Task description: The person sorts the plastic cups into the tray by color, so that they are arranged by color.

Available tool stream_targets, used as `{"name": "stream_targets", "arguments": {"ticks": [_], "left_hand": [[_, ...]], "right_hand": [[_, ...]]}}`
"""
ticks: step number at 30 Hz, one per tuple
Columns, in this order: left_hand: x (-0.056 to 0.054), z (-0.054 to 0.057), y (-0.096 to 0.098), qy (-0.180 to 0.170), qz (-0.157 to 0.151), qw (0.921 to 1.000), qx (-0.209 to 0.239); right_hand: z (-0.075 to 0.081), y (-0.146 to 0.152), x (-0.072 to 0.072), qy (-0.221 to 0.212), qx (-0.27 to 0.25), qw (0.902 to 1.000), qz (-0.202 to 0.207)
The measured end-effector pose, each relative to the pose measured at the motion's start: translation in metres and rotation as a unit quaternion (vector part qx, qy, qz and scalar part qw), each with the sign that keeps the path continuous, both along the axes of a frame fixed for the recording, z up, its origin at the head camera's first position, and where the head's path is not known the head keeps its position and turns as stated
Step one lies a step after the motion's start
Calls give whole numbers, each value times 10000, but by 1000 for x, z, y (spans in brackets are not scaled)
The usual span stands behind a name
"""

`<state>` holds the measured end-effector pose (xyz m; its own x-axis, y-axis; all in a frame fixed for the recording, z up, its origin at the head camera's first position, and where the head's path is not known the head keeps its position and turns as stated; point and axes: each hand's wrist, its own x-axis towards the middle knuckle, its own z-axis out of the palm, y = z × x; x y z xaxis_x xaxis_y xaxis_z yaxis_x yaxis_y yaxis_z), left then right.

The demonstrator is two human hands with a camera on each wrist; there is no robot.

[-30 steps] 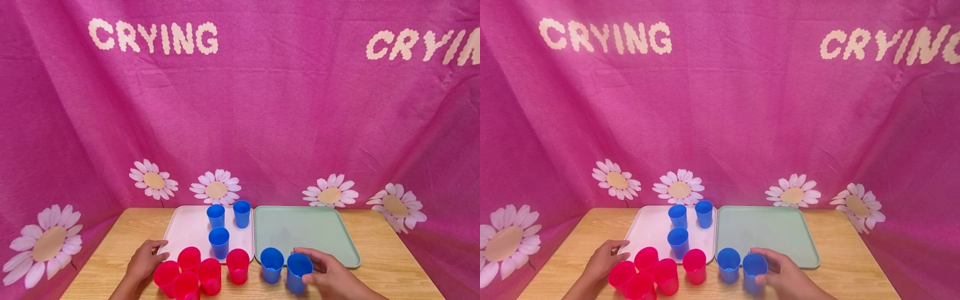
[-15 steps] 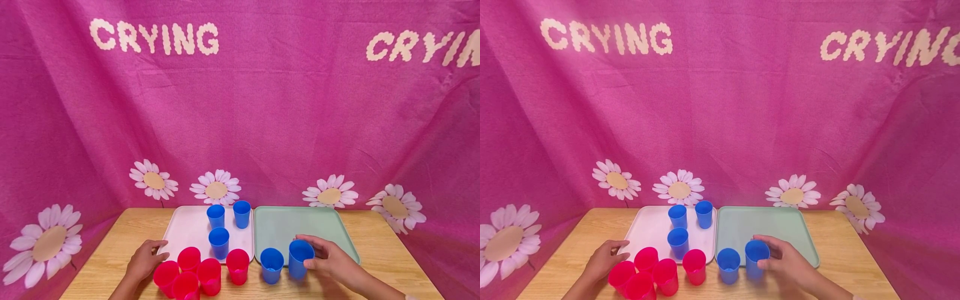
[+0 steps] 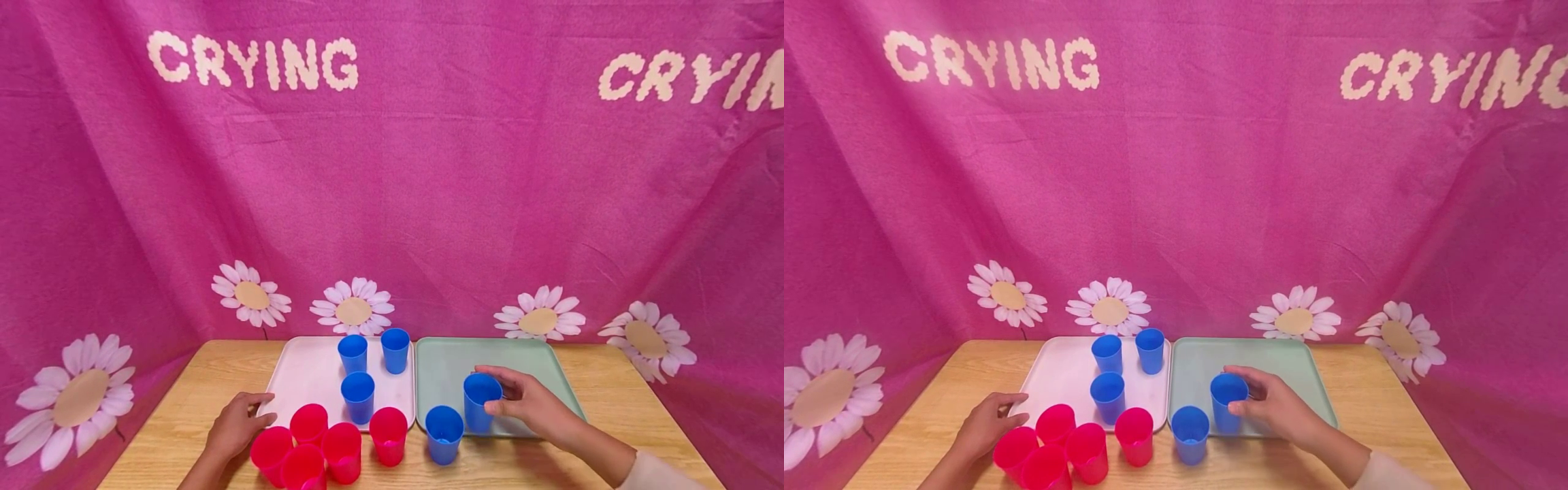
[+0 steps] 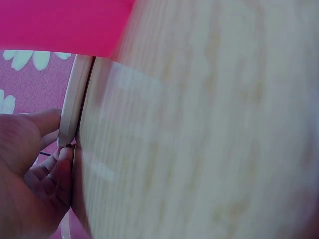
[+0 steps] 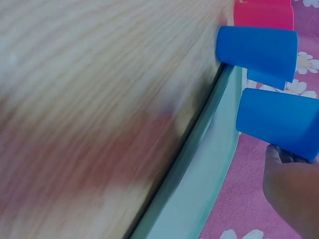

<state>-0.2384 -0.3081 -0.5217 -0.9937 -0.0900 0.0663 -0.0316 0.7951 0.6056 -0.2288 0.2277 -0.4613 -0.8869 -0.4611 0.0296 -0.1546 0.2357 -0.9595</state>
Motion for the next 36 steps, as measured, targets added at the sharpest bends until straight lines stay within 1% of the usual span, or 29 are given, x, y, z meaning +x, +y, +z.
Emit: {"name": "stream_targets", "arguments": {"ticks": [7, 16, 19, 24, 27, 32, 36], "left_hand": [[0, 0, 1, -36, 3, 10000, -12], [0, 1, 1, -29, -17, 10000, 5], [0, 1, 1, -9, -36, 10000, 28], [1, 1, 2, 42, -47, 10000, 4], [1, 1, 2, 48, -43, 10000, 22], [1, 2, 2, 6, -32, 10000, 56], [1, 2, 2, 14, -38, 10000, 33]], "right_hand": [[-2, -9, -13, 154, 43, 9999, -36], [-7, -27, -31, 111, 60, 9996, -252], [-9, -34, -36, 76, 44, 9996, -263], [-9, -45, -43, 148, 37, 9997, -212], [-9, -52, -47, 220, 137, 9994, -243], [-9, -63, -52, 153, 201, 9994, -254], [-8, -72, -54, 166, 218, 9995, -159]]}}
